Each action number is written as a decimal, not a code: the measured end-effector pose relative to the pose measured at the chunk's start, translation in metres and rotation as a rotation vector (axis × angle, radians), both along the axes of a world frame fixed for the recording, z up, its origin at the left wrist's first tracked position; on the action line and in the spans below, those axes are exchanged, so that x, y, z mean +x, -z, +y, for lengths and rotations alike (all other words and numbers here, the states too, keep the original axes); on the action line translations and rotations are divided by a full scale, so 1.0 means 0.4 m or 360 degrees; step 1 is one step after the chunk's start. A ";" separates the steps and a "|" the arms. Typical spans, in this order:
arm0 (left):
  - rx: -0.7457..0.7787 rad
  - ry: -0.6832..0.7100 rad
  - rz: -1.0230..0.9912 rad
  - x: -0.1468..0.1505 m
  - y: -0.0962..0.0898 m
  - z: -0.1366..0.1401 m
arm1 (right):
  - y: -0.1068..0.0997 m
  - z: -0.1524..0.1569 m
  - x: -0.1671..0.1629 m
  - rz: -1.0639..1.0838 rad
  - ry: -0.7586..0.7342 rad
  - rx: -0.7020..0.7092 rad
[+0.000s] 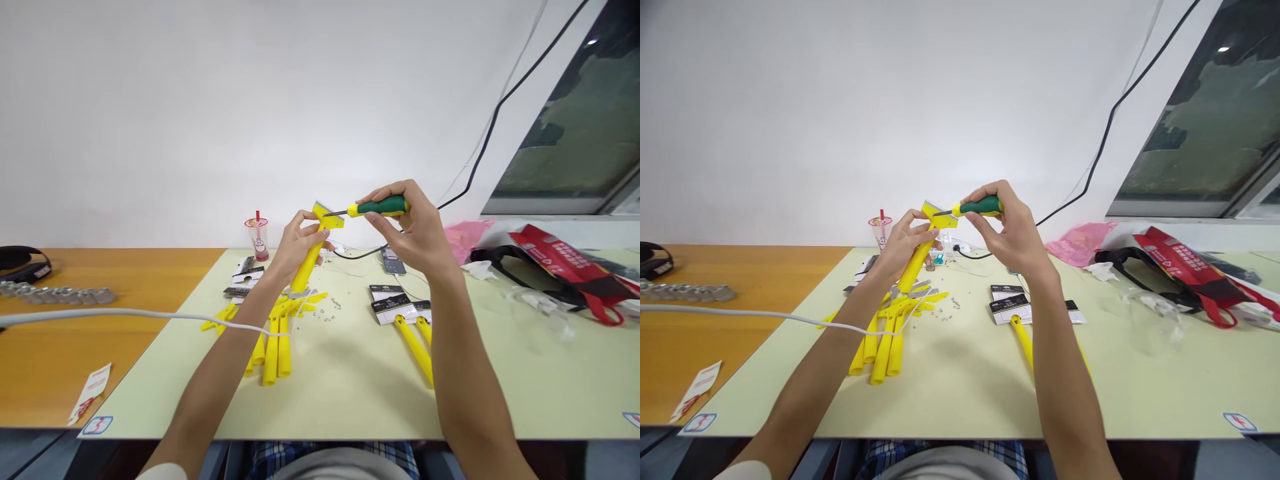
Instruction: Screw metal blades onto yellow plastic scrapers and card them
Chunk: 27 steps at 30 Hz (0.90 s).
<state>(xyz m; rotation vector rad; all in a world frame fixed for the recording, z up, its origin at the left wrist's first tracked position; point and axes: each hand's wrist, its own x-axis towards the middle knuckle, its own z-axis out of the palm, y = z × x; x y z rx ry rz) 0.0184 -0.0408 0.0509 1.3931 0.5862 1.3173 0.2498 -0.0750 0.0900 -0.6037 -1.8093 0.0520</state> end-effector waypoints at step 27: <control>0.0219 -0.0228 0.0139 -0.036 -0.045 -0.038 | 0.006 -0.003 -0.020 0.0055 0.0253 0.0147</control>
